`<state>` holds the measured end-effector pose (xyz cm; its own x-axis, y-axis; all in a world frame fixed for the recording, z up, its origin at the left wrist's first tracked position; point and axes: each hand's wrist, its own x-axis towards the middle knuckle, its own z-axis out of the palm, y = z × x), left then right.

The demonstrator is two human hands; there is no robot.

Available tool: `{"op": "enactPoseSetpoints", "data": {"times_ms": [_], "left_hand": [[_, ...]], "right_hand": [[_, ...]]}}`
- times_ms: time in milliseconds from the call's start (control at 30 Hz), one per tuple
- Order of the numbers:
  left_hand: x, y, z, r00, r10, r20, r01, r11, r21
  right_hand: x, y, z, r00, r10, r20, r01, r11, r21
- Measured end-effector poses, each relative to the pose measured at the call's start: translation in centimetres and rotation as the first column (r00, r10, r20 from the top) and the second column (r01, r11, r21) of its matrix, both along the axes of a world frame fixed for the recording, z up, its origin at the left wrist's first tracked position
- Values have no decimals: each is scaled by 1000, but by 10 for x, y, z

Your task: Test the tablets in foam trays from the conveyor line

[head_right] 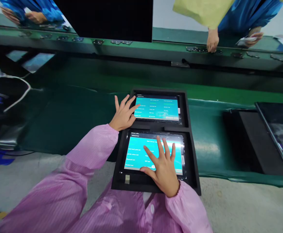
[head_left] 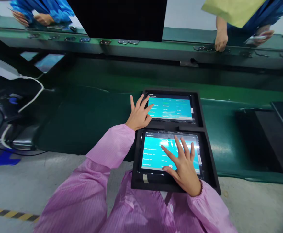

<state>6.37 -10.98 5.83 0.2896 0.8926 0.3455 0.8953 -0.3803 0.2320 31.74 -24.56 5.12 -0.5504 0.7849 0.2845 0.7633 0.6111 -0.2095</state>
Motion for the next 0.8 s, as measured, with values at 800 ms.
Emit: {"op": "enactPoseSetpoints", "data": {"times_ms": [800], "left_hand": [[73,21,8,997,17,-80,-34,975,-219]], "right_hand": [[3,-32,-15,977,-213,30,213,977,-16]]}}
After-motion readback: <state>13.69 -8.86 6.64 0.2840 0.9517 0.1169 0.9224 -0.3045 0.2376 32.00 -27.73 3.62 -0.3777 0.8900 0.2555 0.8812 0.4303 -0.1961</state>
